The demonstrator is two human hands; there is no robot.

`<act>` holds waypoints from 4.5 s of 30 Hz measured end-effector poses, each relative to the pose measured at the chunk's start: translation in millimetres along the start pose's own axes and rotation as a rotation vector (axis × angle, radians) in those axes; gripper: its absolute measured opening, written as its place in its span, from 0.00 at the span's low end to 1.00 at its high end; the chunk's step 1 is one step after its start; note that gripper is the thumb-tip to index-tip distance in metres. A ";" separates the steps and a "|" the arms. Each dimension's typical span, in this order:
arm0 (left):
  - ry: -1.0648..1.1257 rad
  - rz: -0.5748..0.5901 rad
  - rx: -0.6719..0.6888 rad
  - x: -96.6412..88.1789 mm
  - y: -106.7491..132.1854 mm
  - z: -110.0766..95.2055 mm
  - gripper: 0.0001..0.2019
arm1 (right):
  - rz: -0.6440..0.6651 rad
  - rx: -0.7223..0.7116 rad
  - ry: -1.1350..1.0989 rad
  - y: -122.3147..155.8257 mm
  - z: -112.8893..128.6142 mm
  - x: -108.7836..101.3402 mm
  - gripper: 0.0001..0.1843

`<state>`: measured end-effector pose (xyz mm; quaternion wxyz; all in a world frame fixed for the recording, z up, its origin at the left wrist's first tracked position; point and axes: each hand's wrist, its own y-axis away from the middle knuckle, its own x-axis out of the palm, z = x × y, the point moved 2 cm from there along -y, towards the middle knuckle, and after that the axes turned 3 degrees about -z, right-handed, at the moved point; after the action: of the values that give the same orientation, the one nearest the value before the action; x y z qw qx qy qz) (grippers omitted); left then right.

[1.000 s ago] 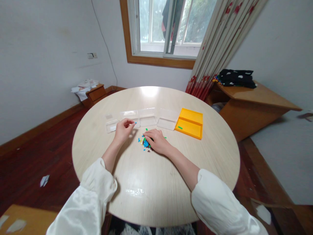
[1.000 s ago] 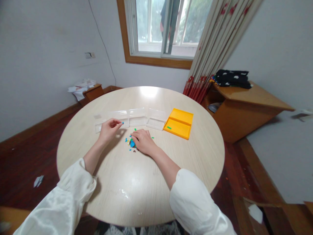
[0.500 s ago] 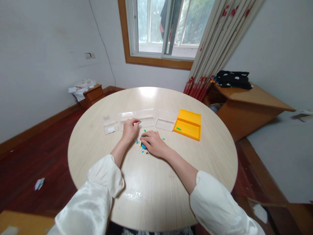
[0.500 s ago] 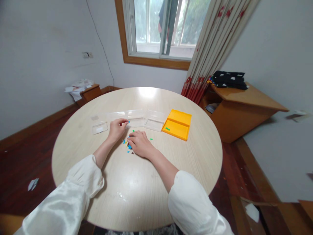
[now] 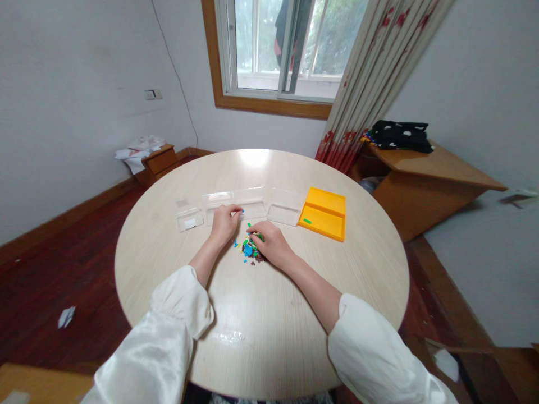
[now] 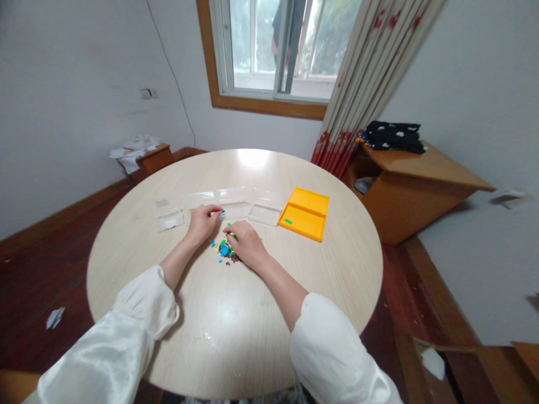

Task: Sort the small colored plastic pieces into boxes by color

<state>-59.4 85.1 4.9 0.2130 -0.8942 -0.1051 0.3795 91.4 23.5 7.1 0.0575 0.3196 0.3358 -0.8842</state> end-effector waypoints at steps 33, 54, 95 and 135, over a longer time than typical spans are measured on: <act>0.156 -0.159 0.009 -21.6 15.4 -15.7 0.15 | -0.261 0.273 -0.251 -2.6 -12.9 -14.2 0.06; 0.490 -0.023 -0.083 -31.7 12.3 -16.6 0.07 | -0.284 0.310 -0.218 -2.0 -23.0 -24.8 0.08; -0.073 -0.122 0.073 7.3 2.9 0.4 0.08 | 0.223 -0.046 0.112 2.0 -5.3 -15.1 0.10; -0.010 -0.223 0.063 -8.7 6.0 4.9 0.07 | 0.317 -0.118 0.005 6.3 18.1 -18.9 0.14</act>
<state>-68.7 78.2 4.6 0.2816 -0.8679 -0.1930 0.3609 98.7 5.1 25.3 0.2139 0.3667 0.3326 -0.8421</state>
